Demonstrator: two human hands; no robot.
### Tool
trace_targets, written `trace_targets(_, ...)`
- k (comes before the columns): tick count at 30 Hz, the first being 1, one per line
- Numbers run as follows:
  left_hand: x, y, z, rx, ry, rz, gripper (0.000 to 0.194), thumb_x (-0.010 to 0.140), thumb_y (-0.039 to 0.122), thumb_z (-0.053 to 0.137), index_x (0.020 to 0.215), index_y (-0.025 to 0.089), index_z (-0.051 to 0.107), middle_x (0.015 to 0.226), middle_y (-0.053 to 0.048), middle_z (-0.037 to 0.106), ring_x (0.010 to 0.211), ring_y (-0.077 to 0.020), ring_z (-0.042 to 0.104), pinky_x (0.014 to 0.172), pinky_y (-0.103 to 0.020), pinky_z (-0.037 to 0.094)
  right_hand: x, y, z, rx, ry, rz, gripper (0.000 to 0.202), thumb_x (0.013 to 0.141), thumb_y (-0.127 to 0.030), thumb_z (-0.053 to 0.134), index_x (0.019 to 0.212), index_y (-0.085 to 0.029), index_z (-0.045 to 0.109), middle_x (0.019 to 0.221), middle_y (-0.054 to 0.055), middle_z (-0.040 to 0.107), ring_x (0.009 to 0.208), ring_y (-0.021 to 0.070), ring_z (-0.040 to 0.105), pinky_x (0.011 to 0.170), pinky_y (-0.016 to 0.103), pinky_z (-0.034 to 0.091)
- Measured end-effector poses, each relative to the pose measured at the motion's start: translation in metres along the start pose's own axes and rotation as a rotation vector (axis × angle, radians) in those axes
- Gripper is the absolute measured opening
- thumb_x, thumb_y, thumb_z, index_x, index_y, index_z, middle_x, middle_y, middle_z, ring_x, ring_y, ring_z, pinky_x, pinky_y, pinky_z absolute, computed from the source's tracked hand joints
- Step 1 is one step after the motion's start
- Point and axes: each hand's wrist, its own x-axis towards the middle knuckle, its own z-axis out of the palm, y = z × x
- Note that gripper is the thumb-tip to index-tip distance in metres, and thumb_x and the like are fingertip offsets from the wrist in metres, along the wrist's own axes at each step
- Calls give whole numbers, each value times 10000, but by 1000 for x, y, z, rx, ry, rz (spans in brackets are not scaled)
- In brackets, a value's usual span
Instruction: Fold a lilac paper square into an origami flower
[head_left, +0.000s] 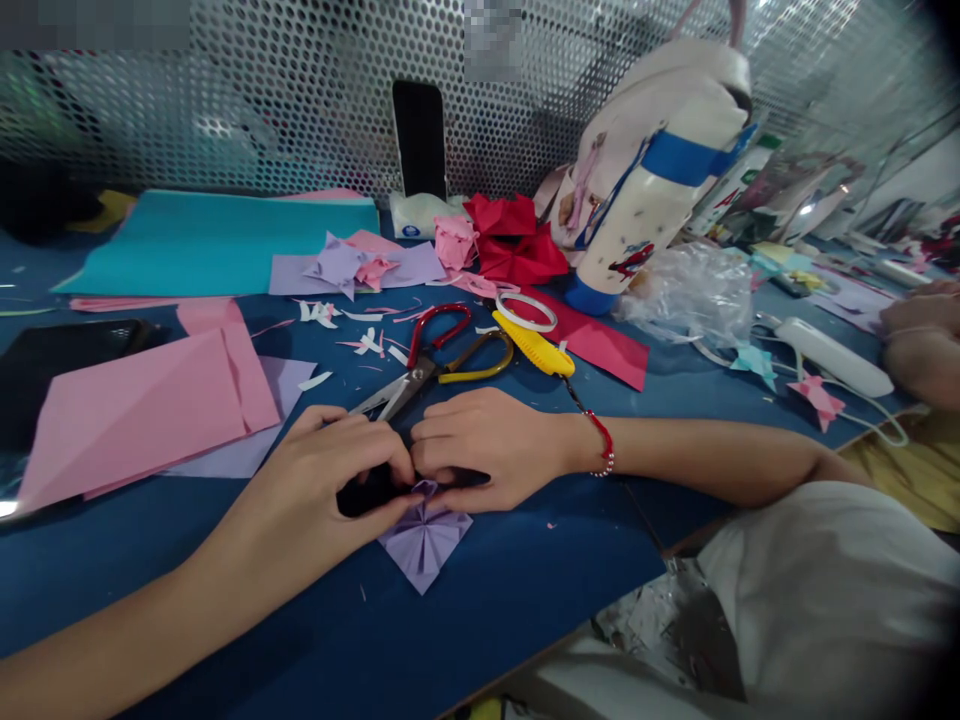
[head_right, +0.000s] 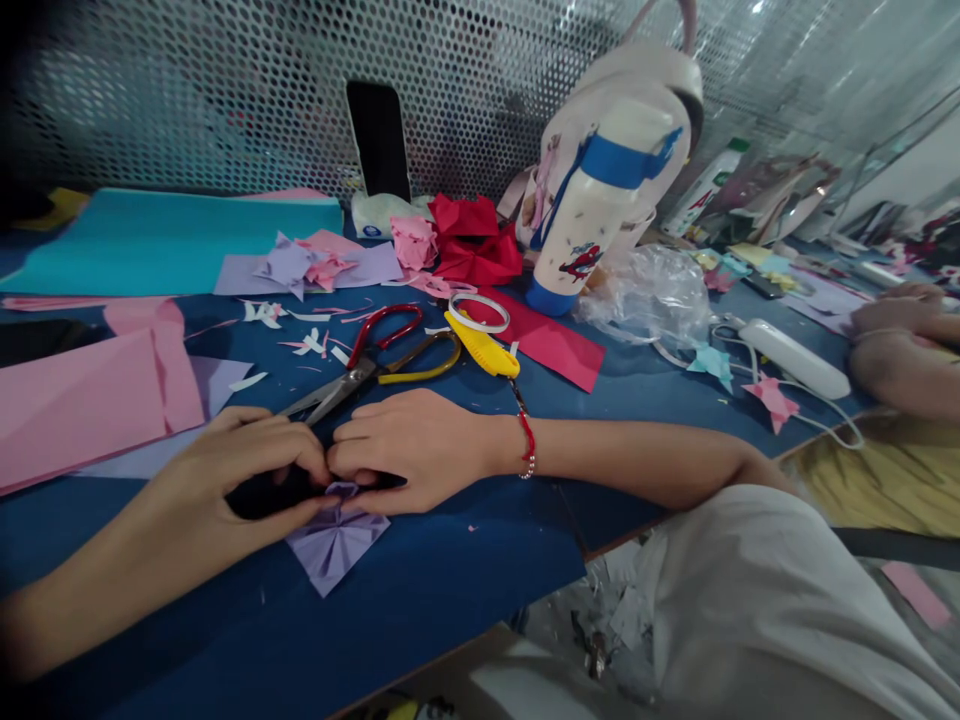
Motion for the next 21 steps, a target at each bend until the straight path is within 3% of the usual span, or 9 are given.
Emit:
trace_targets(6,1,-4,1,-43,-17,-24,129,1147,348,772,1034,322,716,882,123,737,759,-175,589,1026,-411,403,-2,3,3,43,39,-12,371,1375,-492,648,1101,-245,680,1050,47,737,1031,252,618,873,373,398)
trace_targets(11,1,-15,-2,-96,-77,-34,288,1183,567,838,1012,340,787,893,102,779,799,-187,619,1053,-400,459,-3,3,3,43,8,9,354,1366,-498,654,1117,-249,691,1034,38,727,1001,251,611,854,375,386)
trace_targets(15,0,-18,-1,-110,-79,-88,417,1180,710,827,981,344,797,822,76,722,860,-214,653,1068,-400,496,-5,3,6,54,32,1,373,1372,-518,637,1119,-249,690,1027,38,732,998,252,607,853,379,387)
trace_targets(21,-2,-16,5,-86,-74,-153,464,1105,766,848,930,340,786,791,62,705,836,-221,624,1101,-414,544,-6,5,7,98,75,-21,374,1379,-507,612,1109,-253,661,1051,44,746,1029,248,623,871,376,407)
